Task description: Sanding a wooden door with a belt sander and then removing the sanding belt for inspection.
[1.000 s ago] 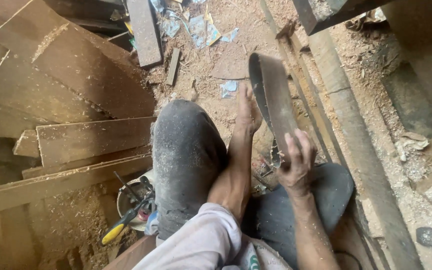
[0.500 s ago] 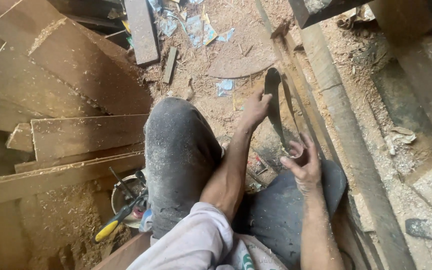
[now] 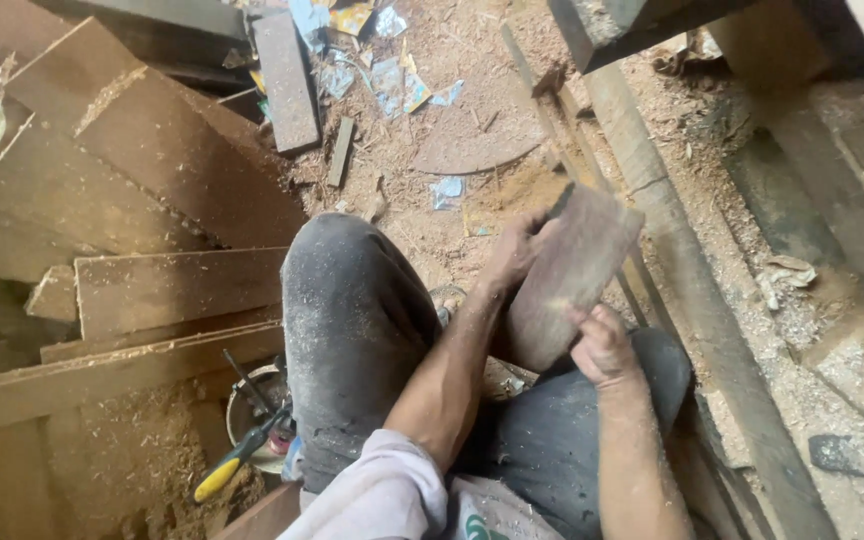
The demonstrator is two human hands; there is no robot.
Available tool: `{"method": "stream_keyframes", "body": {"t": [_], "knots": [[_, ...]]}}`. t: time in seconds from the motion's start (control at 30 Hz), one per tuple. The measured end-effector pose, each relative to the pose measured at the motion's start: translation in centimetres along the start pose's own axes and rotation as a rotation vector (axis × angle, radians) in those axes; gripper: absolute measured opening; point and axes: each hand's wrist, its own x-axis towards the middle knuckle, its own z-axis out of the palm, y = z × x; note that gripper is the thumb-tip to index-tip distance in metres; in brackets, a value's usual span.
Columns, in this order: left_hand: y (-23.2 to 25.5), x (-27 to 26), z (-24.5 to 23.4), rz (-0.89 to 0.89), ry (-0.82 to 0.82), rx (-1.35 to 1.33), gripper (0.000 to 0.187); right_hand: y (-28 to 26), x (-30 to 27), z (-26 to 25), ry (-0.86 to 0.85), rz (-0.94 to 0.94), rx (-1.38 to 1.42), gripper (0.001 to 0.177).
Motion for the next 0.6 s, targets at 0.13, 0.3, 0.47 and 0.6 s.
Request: {"method": "stream_keyframes", "body": {"t": [0.13, 0.3, 0.47, 0.6], "knots": [[-1.9, -0.1, 0.5, 0.205, -0.254, 0.012, 0.011, -3.3, 3.8, -0.7, 0.069, -0.052, 0.326, 0.038], [0.8, -0.2, -0.7, 0.309, -0.046, 0.263, 0.018, -1.5, 6.5, -3.6, 0.169, -0.154, 0.200, 0.025], [3.1, -2.4, -0.9, 0.153, 0.244, 0.054, 0.042, -1.9, 6.1, 0.1, 0.130, -0.207, 0.066, 0.023], [8.0, -4.5, -0.1, 0.001, 0.108, 0.062, 0.048, -11.2, -1.7, 10.7, 0.041, -0.257, -0.087, 0.014]]}}
